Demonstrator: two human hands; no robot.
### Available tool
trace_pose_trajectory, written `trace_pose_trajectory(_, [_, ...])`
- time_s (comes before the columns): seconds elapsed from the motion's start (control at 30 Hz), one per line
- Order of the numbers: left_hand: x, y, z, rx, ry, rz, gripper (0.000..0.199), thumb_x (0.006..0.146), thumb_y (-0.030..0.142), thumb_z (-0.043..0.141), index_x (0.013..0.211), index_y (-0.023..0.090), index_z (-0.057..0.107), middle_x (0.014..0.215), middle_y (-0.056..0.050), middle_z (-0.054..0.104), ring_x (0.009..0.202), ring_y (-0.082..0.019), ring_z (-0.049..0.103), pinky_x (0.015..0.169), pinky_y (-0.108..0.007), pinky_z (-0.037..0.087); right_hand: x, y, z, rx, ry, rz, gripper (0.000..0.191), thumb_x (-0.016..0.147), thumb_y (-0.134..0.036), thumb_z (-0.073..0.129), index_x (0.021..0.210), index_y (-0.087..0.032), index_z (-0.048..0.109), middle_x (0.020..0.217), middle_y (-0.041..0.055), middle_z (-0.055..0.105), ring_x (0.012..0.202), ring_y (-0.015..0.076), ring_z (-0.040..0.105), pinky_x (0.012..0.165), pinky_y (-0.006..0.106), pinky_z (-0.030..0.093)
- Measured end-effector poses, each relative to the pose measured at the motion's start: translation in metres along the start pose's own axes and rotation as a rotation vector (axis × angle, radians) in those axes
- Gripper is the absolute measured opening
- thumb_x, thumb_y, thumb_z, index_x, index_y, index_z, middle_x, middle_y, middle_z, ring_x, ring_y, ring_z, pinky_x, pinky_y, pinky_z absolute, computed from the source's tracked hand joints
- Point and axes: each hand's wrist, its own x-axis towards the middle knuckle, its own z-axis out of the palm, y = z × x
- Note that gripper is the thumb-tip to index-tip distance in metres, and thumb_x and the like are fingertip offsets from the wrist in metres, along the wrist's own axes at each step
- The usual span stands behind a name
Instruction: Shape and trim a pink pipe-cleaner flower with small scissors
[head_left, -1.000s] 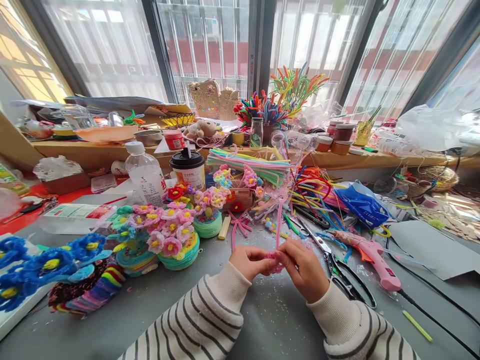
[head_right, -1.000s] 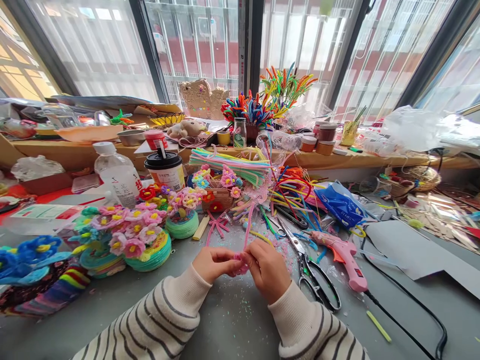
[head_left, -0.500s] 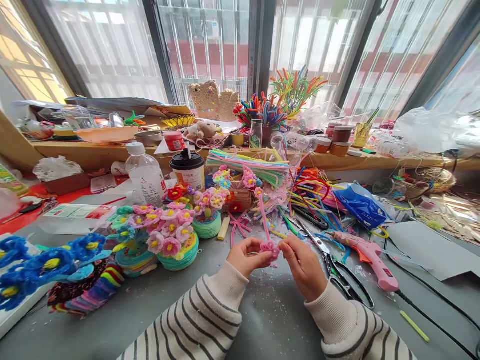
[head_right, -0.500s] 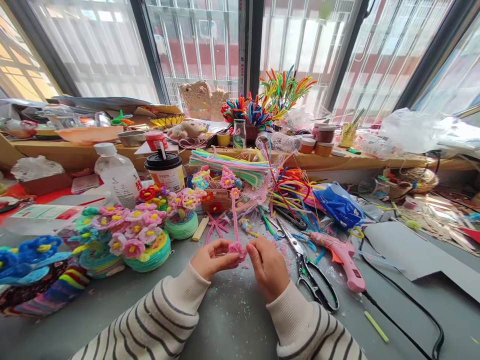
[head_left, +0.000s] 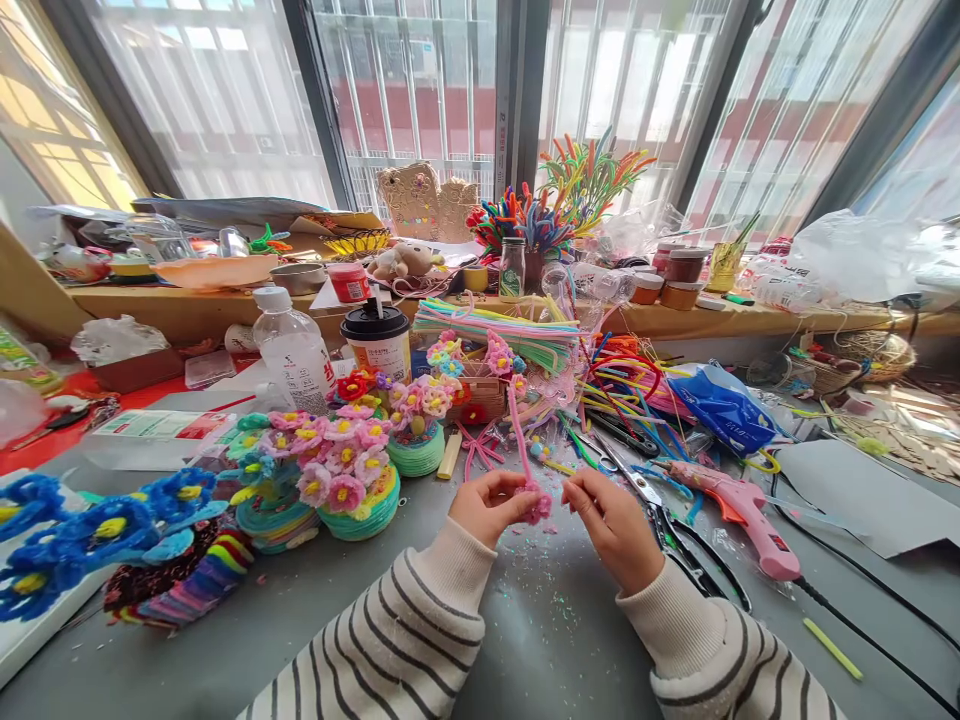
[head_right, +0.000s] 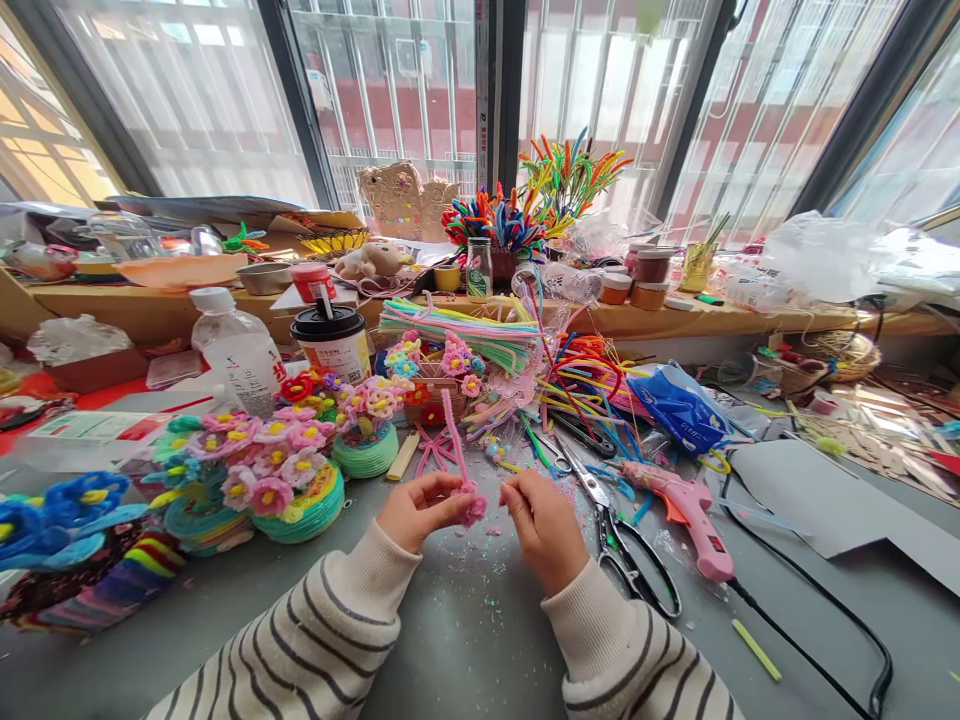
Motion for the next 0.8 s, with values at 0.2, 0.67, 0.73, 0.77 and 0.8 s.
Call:
trace_pose_trajectory(0.2, [0.005,0.009,-0.009,0.073,0.087,0.128,0.021,0.041,0.019,0.068,0.057,0.01,0.058,0.051,-0.001,0.059,0.047,-0.01,0.053,0.048,-0.021,0.044,0.003,0.021,-0.007,-0.233,0.007,0.095,0.019,0.076,-0.026,0.039,0.064,-0.016,0.051,0.06,0.0014,0.05,0.053,0.0127,0.045,0.052,0.023,0.034])
trace_pose_trajectory(0.67, [0.009,0.011,-0.01,-0.129,0.03,-0.127,0.027,0.055,0.024,0.063,0.071,0.015,0.043,0.063,0.0,0.056,0.057,-0.014,0.06,0.046,-0.022,0.048,0.0,0.038,-0.051,-0.395,0.285,0.166,0.014,0.069,-0.024,0.045,0.075,-0.016,0.054,0.067,0.0013,0.054,0.048,0.0106,0.045,0.053,0.024,0.037])
trace_pose_trajectory(0.73, [0.009,0.01,-0.009,-0.078,0.019,-0.106,0.031,0.051,0.024,0.066,0.071,0.015,0.044,0.063,0.0,0.055,0.055,-0.014,0.059,0.042,-0.02,0.046,0.0,0.039,-0.051,-0.391,0.285,0.171,0.014,0.069,-0.025,0.045,0.075,-0.016,0.055,0.067,0.0014,0.055,0.048,0.0106,0.044,0.053,0.024,0.037])
trace_pose_trajectory(0.77, [0.008,0.009,-0.009,-0.039,0.01,-0.082,0.033,0.048,0.025,0.067,0.07,0.015,0.045,0.062,0.0,0.055,0.053,-0.013,0.059,0.041,-0.02,0.045,0.0,0.04,-0.051,-0.389,0.275,0.173,0.014,0.069,-0.025,0.045,0.075,-0.016,0.055,0.067,0.0014,0.055,0.048,0.0106,0.044,0.053,0.024,0.037])
trace_pose_trajectory(0.8, [0.008,0.008,-0.008,0.006,-0.001,-0.054,0.034,0.046,0.026,0.068,0.07,0.014,0.047,0.061,0.0,0.056,0.052,-0.013,0.058,0.039,-0.02,0.045,0.0,0.041,-0.05,-0.385,0.262,0.174,0.014,0.069,-0.025,0.046,0.074,-0.015,0.055,0.066,0.0015,0.055,0.048,0.0106,0.044,0.053,0.025,0.037])
